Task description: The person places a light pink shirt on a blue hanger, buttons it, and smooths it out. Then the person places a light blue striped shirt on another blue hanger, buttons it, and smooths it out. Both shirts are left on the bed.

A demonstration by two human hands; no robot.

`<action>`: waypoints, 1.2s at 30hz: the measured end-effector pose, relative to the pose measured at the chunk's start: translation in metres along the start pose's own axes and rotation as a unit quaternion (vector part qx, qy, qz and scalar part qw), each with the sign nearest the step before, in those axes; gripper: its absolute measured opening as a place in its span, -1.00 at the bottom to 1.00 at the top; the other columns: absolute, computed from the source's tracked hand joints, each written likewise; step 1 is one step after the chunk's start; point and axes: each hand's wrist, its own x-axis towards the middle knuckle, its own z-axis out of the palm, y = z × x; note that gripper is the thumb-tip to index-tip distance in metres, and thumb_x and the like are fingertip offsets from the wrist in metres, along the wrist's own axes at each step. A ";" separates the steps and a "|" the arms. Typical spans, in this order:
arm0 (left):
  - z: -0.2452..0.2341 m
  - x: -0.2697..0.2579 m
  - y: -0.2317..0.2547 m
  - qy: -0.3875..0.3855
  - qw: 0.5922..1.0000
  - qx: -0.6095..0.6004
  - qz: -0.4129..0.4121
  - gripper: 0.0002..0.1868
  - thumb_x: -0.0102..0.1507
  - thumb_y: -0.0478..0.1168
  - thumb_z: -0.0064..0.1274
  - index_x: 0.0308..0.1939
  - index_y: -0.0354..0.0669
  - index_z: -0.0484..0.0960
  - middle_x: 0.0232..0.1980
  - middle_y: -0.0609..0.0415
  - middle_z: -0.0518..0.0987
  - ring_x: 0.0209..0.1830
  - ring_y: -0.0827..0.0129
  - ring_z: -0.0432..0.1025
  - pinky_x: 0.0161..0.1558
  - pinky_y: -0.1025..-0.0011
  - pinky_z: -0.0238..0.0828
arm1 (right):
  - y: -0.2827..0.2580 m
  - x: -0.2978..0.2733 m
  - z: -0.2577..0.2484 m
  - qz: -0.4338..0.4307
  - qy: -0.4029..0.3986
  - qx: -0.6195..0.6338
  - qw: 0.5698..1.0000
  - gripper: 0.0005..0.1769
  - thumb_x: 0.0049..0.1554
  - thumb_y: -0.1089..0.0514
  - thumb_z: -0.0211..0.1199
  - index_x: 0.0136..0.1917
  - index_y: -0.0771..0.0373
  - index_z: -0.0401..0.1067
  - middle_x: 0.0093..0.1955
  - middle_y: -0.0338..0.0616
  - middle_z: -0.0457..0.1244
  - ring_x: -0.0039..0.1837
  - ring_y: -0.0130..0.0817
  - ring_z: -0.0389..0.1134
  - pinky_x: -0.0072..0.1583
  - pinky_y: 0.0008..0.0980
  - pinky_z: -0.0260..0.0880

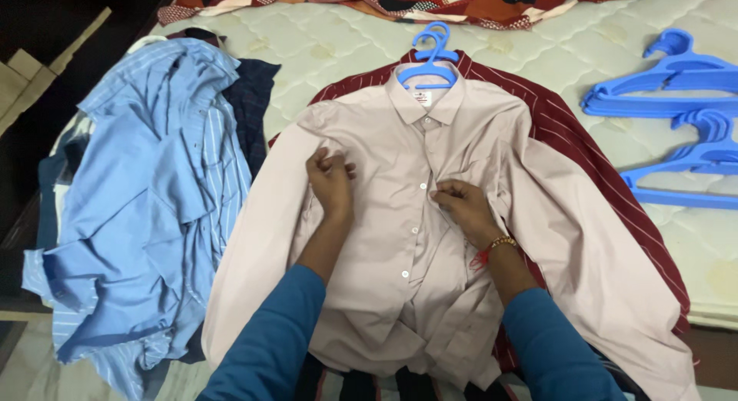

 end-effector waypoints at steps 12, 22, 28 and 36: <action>0.039 -0.059 -0.040 -0.258 0.868 0.392 0.161 -0.91 0.18 -0.23 0.20 -0.26 -0.11 0.70 -0.29 0.06 0.68 -0.30 0.23 0.59 -0.20 0.25 0.48 | -0.003 -0.007 -0.009 -0.023 -0.038 0.039 0.998 -0.92 0.18 0.24 0.30 -0.04 0.25 0.47 -0.26 -0.45 0.28 -0.27 -0.73 0.17 -0.22 -0.66 0.13; 0.062 -0.061 -0.051 -0.203 0.846 0.493 0.020 -0.83 0.14 -0.09 0.19 -0.33 -0.07 0.74 -0.34 0.11 0.72 -0.26 0.23 0.59 -0.04 0.07 0.23 | 0.011 0.001 -0.004 -0.015 0.003 0.015 1.000 -0.90 0.16 0.24 0.29 -0.05 0.29 0.54 -0.29 -0.48 0.29 -0.31 -0.74 0.13 -0.26 -0.64 0.10; 0.054 -0.059 -0.086 -0.231 0.913 0.331 -0.061 -0.70 0.27 -0.05 0.08 -0.15 -0.22 0.68 -0.26 0.02 0.71 -0.23 0.30 0.61 -0.04 0.37 0.45 | 0.022 0.008 0.001 -0.040 0.007 0.033 0.999 -0.88 0.19 0.23 0.32 -0.11 0.36 0.52 -0.29 -0.42 0.27 -0.30 -0.71 0.13 -0.25 -0.61 0.11; 0.051 -0.059 -0.078 -0.236 0.903 0.348 -0.091 -0.67 0.27 -0.04 0.07 -0.05 -0.19 0.70 -0.16 0.07 0.72 -0.13 0.38 0.58 0.06 0.40 0.26 | 0.014 0.001 0.009 -0.024 0.016 0.037 0.999 -0.85 0.16 0.20 0.32 -0.04 0.32 0.56 -0.27 -0.42 0.29 -0.30 -0.70 0.13 -0.24 -0.62 0.10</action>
